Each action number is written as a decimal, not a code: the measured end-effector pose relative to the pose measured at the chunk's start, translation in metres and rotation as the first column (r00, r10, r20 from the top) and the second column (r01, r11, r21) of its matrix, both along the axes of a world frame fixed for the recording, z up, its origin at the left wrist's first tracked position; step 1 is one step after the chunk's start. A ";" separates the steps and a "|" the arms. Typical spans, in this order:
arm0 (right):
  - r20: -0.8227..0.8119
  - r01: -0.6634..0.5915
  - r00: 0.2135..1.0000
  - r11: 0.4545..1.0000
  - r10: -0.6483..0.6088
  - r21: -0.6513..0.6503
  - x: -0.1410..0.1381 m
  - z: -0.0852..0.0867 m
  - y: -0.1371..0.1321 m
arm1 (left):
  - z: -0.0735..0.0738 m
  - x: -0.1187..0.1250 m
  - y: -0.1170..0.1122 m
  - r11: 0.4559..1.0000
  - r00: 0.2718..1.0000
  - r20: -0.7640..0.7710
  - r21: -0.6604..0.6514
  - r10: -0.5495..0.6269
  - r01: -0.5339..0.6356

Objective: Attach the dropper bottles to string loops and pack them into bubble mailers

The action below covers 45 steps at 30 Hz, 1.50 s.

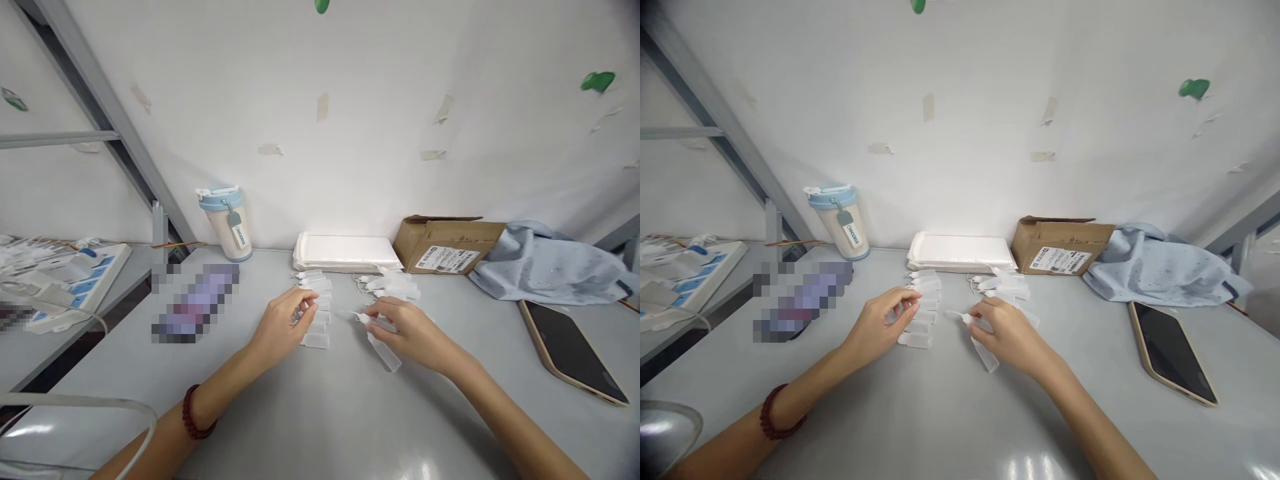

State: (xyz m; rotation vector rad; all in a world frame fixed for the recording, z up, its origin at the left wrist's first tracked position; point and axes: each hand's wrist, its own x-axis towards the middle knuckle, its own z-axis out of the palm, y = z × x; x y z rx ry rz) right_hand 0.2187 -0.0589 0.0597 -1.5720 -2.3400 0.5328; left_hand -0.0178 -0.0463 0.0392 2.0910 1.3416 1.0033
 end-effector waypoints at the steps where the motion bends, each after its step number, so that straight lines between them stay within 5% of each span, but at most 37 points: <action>1: -0.087 -0.027 0.996 0.999 0.024 -0.034 -0.002 0.003 -0.002 | 0.001 0.001 -0.002 0.999 0.999 -0.007 -0.009 -0.031 0.031; 5: -0.327 -0.099 0.944 0.987 0.052 -0.130 -0.011 0.011 -0.012 | 0.005 0.004 -0.006 0.977 0.986 0.034 -0.133 -0.166 0.169; 12: -0.421 -0.053 0.907 0.987 -0.015 -0.150 -0.017 0.012 -0.015 | 0.005 0.000 -0.004 0.892 0.949 0.228 -0.349 -0.218 0.289; 22: -0.433 -0.041 0.901 0.988 -0.028 -0.148 -0.022 0.013 -0.018 | 0.010 0.000 -0.004 0.839 0.930 0.317 -0.443 -0.183 0.316; 45: -0.425 -0.093 0.905 0.985 0.022 -0.148 -0.024 0.014 -0.023 | 0.012 0.002 -0.008 0.807 0.915 0.362 -0.477 -0.179 0.347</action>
